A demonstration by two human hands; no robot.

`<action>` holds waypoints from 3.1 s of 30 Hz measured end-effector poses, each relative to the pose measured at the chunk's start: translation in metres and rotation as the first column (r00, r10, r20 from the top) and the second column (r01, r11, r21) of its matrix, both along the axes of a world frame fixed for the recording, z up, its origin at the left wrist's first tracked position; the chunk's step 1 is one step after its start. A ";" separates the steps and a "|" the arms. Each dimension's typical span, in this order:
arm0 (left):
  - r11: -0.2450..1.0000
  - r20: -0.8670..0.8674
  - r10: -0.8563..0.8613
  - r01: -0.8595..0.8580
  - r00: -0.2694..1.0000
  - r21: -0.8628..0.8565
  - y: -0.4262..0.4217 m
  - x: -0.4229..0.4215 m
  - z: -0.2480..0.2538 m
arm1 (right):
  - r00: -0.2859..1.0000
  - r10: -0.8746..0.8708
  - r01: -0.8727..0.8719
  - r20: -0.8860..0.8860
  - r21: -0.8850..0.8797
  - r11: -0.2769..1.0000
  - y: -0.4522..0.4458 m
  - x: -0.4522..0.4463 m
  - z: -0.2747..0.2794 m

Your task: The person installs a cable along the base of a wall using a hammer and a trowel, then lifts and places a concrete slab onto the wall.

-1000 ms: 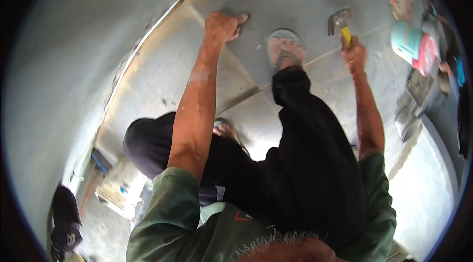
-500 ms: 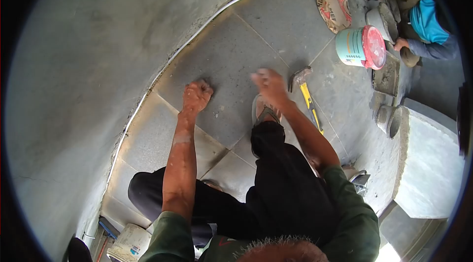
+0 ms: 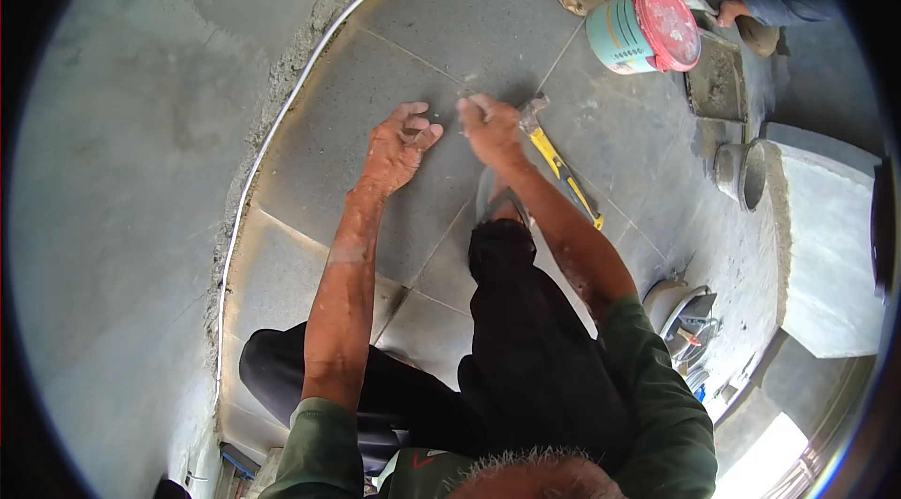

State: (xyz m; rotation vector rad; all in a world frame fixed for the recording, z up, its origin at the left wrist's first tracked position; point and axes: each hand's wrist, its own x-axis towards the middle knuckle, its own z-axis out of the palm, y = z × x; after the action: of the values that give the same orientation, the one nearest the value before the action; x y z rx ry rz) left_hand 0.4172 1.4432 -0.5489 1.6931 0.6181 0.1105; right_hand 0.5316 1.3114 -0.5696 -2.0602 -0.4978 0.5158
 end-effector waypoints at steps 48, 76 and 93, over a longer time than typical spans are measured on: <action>0.086 -0.384 0.834 -0.781 0.396 -0.618 0.147 0.159 -0.074 | 0.814 -0.251 0.428 -0.524 0.248 0.869 0.241 0.318 -0.068; 0.059 -0.335 0.836 -0.679 0.434 -0.732 0.146 0.176 -0.104 | 0.786 -0.274 0.337 -0.555 0.014 0.941 0.269 0.339 -0.084; 0.079 -0.155 0.819 -0.375 0.553 -0.924 0.152 0.163 -0.128 | 0.834 -0.305 0.452 -0.460 0.253 0.855 0.246 0.340 -0.062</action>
State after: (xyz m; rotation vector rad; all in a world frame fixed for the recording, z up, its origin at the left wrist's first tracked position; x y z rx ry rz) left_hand 0.5799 1.5947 -0.6769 0.1383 0.8333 0.6460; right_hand 0.8712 1.5576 -0.6312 -1.5860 0.0809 0.5440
